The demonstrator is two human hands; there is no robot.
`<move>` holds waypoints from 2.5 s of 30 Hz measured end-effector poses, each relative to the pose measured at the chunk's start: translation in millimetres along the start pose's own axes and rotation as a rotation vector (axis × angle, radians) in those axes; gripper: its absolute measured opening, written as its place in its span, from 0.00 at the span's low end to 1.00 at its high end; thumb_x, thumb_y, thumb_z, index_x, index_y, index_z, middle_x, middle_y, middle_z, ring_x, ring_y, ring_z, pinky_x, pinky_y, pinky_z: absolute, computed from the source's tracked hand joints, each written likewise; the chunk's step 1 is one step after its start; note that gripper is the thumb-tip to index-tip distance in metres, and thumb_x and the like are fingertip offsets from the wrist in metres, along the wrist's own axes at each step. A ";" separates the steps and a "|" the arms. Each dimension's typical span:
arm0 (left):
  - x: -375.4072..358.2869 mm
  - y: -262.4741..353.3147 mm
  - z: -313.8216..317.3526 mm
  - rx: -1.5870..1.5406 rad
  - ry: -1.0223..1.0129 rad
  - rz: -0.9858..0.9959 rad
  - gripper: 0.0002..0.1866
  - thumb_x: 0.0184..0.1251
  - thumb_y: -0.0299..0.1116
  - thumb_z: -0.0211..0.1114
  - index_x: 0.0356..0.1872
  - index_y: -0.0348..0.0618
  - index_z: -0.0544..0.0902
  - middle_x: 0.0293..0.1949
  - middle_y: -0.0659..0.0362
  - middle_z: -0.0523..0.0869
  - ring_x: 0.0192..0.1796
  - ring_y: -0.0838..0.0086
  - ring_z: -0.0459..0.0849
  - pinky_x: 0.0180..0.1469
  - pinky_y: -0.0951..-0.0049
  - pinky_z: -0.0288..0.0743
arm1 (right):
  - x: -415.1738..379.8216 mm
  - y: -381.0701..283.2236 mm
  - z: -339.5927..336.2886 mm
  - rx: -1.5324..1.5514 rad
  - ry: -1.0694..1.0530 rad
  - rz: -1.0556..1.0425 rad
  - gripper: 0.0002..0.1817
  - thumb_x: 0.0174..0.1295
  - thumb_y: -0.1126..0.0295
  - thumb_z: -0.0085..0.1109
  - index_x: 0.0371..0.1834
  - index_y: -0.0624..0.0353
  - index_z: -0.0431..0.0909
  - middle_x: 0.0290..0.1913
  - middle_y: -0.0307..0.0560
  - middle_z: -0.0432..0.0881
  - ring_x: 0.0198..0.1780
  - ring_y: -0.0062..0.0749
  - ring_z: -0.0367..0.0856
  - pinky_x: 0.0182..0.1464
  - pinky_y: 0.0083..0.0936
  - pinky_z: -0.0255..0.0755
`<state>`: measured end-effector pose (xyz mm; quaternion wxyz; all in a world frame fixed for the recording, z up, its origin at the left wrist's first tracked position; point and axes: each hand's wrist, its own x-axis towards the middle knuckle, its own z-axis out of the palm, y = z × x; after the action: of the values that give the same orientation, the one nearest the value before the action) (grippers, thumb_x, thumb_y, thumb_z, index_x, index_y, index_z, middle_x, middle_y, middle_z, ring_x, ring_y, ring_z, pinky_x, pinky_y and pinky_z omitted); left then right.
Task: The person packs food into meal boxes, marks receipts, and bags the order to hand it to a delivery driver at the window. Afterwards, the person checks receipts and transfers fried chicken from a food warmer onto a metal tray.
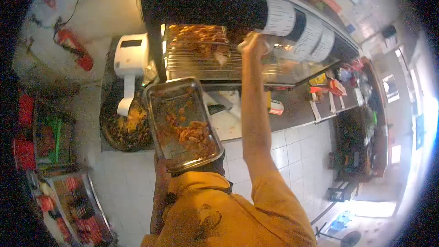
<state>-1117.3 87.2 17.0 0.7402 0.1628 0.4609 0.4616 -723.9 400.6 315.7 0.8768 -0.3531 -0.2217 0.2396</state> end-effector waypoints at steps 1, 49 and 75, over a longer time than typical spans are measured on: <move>-8.8 4.7 2.1 -0.003 0.010 0.003 0.45 0.59 0.26 0.61 0.81 0.47 0.55 0.56 0.58 0.80 0.52 0.69 0.80 0.58 0.63 0.76 | 14.9 5.3 -6.3 -0.358 -0.055 -0.058 0.14 0.69 0.54 0.54 0.34 0.52 0.73 0.23 0.42 0.70 0.22 0.31 0.66 0.22 0.26 0.60; -28.7 42.9 82.2 -0.008 -0.091 0.178 0.43 0.60 0.24 0.54 0.81 0.48 0.55 0.55 0.56 0.81 0.45 0.70 0.79 0.51 0.65 0.77 | -223.9 32.2 -36.4 -1.295 -1.220 -0.507 0.23 0.65 0.59 0.62 0.61 0.57 0.76 0.53 0.61 0.80 0.48 0.58 0.82 0.52 0.47 0.79; -19.6 68.6 91.2 -0.105 0.121 0.099 0.37 0.63 0.27 0.58 0.76 0.45 0.62 0.48 0.59 0.80 0.43 0.74 0.79 0.46 0.69 0.78 | -245.5 -78.8 -54.0 -1.493 -1.534 -0.077 0.21 0.67 0.63 0.60 0.62 0.52 0.75 0.57 0.55 0.81 0.58 0.53 0.80 0.61 0.45 0.75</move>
<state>-1080.9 123.4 120.8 0.6949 0.1182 0.4713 0.5300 -866.1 181.2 283.8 0.0723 -0.5480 -0.8150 0.1737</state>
